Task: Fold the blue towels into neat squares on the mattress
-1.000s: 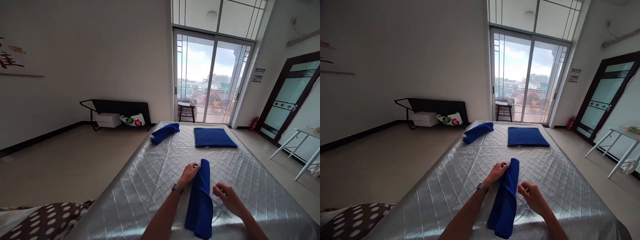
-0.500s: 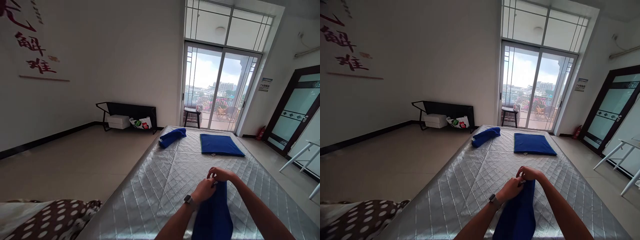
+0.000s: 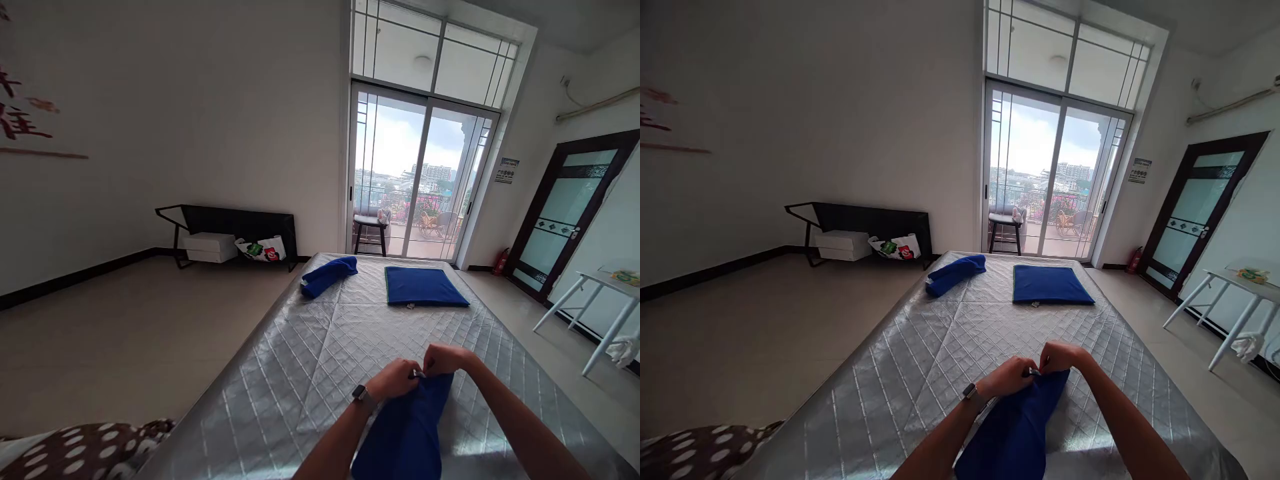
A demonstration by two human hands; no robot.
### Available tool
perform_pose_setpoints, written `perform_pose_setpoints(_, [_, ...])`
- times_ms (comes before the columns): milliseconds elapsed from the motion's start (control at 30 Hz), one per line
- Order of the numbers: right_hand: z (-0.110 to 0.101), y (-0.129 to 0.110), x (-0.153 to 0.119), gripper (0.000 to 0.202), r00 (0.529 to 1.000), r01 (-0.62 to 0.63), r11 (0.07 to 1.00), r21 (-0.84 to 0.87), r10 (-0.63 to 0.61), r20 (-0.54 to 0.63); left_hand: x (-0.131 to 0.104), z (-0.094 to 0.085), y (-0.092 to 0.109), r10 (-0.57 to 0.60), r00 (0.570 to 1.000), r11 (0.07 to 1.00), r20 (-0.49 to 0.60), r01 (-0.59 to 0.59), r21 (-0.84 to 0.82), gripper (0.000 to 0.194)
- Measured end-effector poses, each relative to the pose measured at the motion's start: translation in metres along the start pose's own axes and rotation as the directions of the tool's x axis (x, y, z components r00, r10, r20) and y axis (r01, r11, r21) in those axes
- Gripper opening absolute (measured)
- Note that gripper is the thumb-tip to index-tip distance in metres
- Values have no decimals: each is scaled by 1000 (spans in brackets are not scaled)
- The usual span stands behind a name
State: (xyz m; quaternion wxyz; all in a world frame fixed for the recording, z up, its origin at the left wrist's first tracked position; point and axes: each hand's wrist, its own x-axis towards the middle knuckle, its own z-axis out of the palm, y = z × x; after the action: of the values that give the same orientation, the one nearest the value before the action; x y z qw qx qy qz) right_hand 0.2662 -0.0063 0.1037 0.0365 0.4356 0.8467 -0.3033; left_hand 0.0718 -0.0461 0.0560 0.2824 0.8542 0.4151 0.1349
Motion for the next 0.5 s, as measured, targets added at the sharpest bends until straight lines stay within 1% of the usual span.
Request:
perform_pose_setpoints(100, [6, -12, -14, 14, 998, 17, 997, -69, -13, 54, -4, 0, 8, 80, 994, 996, 74, -81, 22, 32])
perform_pose_setpoints(167, [6, -17, -25, 12, 997, 52, 998, -38, -50, 64, -9, -8, 16, 118, 987, 992, 112, -123, 41, 28])
perform_pose_setpoints(200, [3, -19, -31, 10, 997, 68, 998, -5, -68, 44, -12, -14, 21, 123, 986, 990, 116, -130, 47, 27])
perform_pose_setpoints(267, [-5, -21, -44, 8, 995, 88, 994, 57, -85, -54, -22, -34, 34, 102, 990, 993, 93, -107, 48, 26])
perform_pose_setpoints(333, [-17, -20, -58, 17, 978, 97, 988, 120, -72, -197, -37, -61, 48, 71, 996, 996, 46, -74, 59, 25])
perform_pose_setpoints(400, [-31, -16, -76, 30, 932, 109, 973, 204, -29, -360, -57, -92, 59, 42, 999, 993, -28, -39, 109, 23])
perform_pose_setpoints(433, [-38, -12, -86, 35, 896, 123, 958, 258, 5, -444, -69, -108, 63, 20, 997, 989, -78, -8, 150, 21])
perform_pose_setpoints(467, [-46, -7, -98, 39, 847, 144, 938, 316, 48, -529, -83, -125, 66, -13, 989, 981, -144, 41, 189, 20])
perform_pose_setpoints(500, [-53, -1, -111, 43, 785, 176, 911, 372, 98, -612, -98, -141, 66, -56, 975, 969, -215, 105, 225, 19])
